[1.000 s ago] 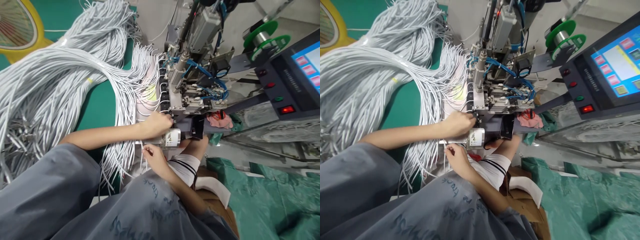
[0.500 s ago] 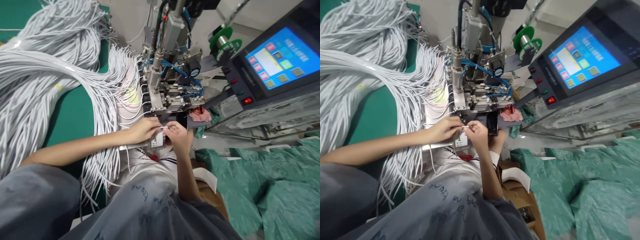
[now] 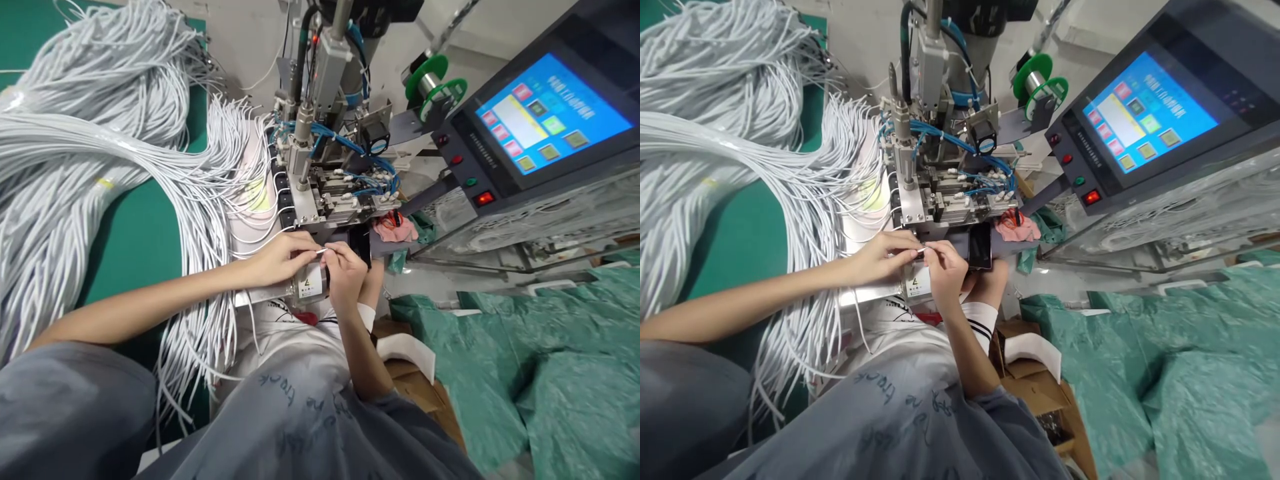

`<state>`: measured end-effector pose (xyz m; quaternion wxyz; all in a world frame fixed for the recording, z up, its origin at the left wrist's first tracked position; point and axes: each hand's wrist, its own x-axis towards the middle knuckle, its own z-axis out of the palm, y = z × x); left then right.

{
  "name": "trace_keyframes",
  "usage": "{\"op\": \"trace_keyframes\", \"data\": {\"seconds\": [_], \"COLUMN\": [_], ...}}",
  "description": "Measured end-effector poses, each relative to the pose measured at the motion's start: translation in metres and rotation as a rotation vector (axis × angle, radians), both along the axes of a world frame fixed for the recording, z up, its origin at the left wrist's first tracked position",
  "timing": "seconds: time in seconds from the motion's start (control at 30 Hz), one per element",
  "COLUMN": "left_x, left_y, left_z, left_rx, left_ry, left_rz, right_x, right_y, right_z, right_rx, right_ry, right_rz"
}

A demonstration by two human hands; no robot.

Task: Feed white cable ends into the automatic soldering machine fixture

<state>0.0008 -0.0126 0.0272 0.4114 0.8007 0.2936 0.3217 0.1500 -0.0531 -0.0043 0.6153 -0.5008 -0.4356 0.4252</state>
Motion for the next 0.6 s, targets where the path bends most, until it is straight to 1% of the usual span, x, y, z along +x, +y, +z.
{"op": "trace_keyframes", "data": {"seconds": [0.07, 0.13, 0.17, 0.23, 0.3, 0.37, 0.5, 0.57, 0.6], "left_x": [0.001, 0.001, 0.001, 0.000, -0.001, -0.001, 0.001, 0.000, -0.001], "left_y": [0.001, 0.003, 0.003, 0.004, 0.005, 0.004, 0.000, -0.002, -0.002], "left_z": [0.001, 0.000, 0.000, -0.001, -0.001, 0.000, -0.001, -0.005, -0.007], "left_rx": [-0.056, -0.099, -0.112, -0.122, -0.117, -0.107, -0.097, -0.054, -0.009], "left_ry": [-0.013, -0.005, -0.001, 0.004, 0.009, 0.016, -0.017, -0.044, -0.043], "left_rz": [0.002, 0.049, 0.070, 0.090, 0.085, 0.073, 0.065, 0.050, 0.040], "right_x": [-0.002, -0.003, -0.003, 0.000, 0.004, 0.007, 0.001, -0.005, -0.006], "right_y": [-0.001, -0.001, -0.001, -0.001, 0.000, 0.000, -0.003, -0.006, -0.008], "right_z": [0.002, 0.005, 0.007, 0.010, 0.012, 0.011, 0.002, 0.000, 0.000], "right_rx": [0.021, 0.040, 0.046, 0.024, -0.027, -0.061, -0.037, -0.015, -0.004], "right_ry": [-0.064, -0.141, -0.171, -0.176, -0.144, -0.135, -0.089, -0.075, -0.104], "right_rz": [-0.034, -0.066, -0.063, -0.005, 0.080, 0.123, 0.096, 0.071, 0.050]}}
